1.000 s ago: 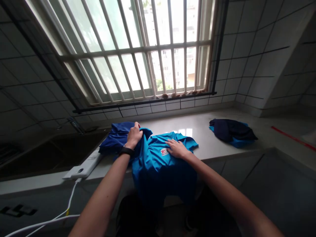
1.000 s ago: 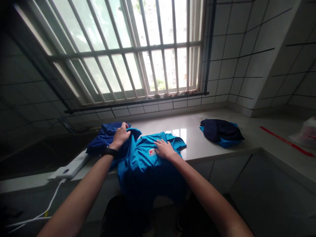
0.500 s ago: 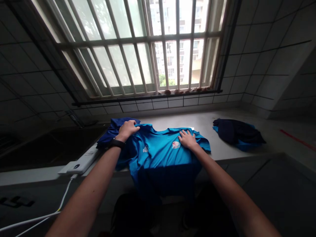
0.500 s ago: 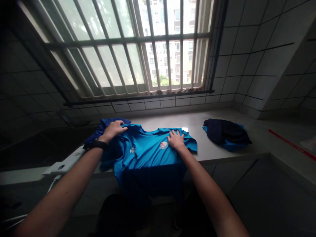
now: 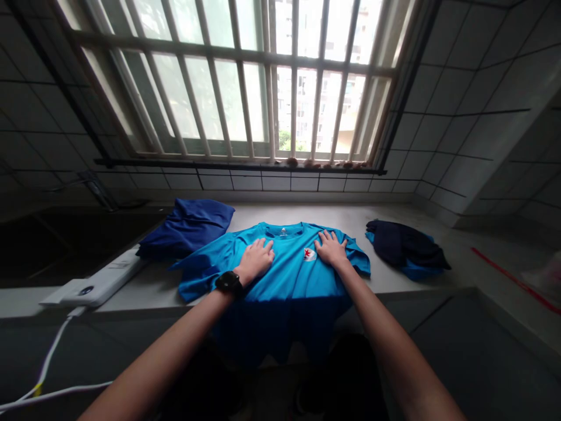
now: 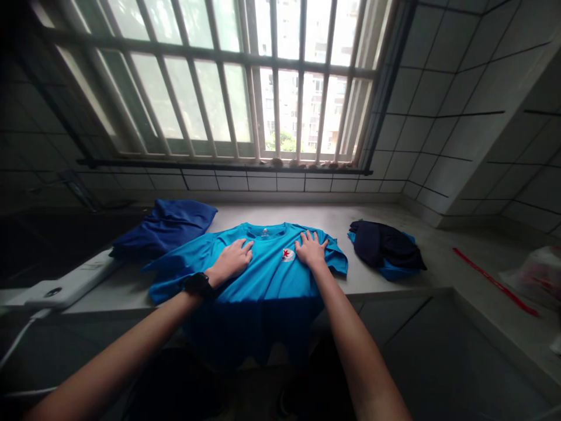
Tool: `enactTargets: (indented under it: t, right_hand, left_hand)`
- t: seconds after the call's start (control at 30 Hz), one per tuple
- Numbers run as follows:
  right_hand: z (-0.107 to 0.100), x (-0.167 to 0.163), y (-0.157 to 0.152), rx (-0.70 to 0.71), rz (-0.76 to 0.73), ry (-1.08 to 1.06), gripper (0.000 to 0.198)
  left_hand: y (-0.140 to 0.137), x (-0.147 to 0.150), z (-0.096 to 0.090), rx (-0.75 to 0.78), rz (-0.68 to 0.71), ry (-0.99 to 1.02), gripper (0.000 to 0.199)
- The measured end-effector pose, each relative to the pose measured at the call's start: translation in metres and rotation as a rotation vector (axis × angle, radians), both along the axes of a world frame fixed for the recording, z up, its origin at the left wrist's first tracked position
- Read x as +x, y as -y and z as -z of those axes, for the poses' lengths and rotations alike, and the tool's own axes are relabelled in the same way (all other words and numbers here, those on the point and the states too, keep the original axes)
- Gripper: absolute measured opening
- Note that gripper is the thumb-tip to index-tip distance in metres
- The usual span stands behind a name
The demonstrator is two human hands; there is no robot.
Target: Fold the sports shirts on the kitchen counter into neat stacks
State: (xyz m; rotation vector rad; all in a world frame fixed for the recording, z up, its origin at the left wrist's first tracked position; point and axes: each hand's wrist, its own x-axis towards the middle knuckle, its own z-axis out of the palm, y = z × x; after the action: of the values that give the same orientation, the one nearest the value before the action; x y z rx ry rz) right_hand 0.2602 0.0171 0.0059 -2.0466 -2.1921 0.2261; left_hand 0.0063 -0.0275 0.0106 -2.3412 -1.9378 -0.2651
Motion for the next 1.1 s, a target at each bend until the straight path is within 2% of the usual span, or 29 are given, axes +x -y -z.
enactTargets:
  t: [0.1, 0.23, 0.33, 0.43, 0.57, 0.67, 0.8, 0.9, 0.97, 1.1]
  right_hand:
    - [-0.003, 0.005, -0.002, 0.025, -0.069, 0.004, 0.067]
    - [-0.02, 0.035, -0.005, 0.039, -0.137, 0.024, 0.066]
    - [-0.036, 0.072, -0.007, 0.031, -0.054, 0.098, 0.064]
    - [-0.046, 0.107, -0.006, -0.067, 0.088, 0.185, 0.058]
    - [-0.051, 0.13, -0.001, -0.15, 0.044, 0.135, 0.049]
    - [-0.053, 0.136, 0.005, -0.06, 0.076, 0.1, 0.034]
    - [-0.058, 0.145, 0.009, 0.163, 0.238, 0.091, 0.037]
    - [-0.059, 0.152, 0.008, 0.214, 0.261, 0.005, 0.035]
    - [-0.058, 0.155, 0.007, 0.177, 0.211, -0.085, 0.035]
    - [-0.056, 0.161, 0.01, -0.018, 0.058, -0.283, 0.051]
  left_hand:
    - [-0.002, -0.009, 0.011, -0.024, -0.03, 0.054, 0.049]
    - [-0.007, -0.016, 0.008, -0.017, -0.023, 0.126, 0.051]
    - [-0.006, -0.014, 0.009, 0.013, -0.015, 0.171, 0.049]
    - [-0.005, -0.011, 0.01, 0.019, -0.027, 0.177, 0.05]
    - [-0.004, -0.01, 0.01, 0.006, -0.032, 0.151, 0.052]
    - [-0.004, -0.01, 0.009, -0.002, -0.033, 0.149, 0.053]
    - [-0.005, -0.011, 0.009, -0.016, -0.03, 0.158, 0.055]
    - [-0.006, -0.012, 0.01, -0.006, -0.028, 0.175, 0.054]
    - [-0.008, -0.013, 0.012, 0.001, -0.027, 0.183, 0.052]
    - [-0.011, -0.014, 0.016, 0.025, -0.032, 0.197, 0.05]
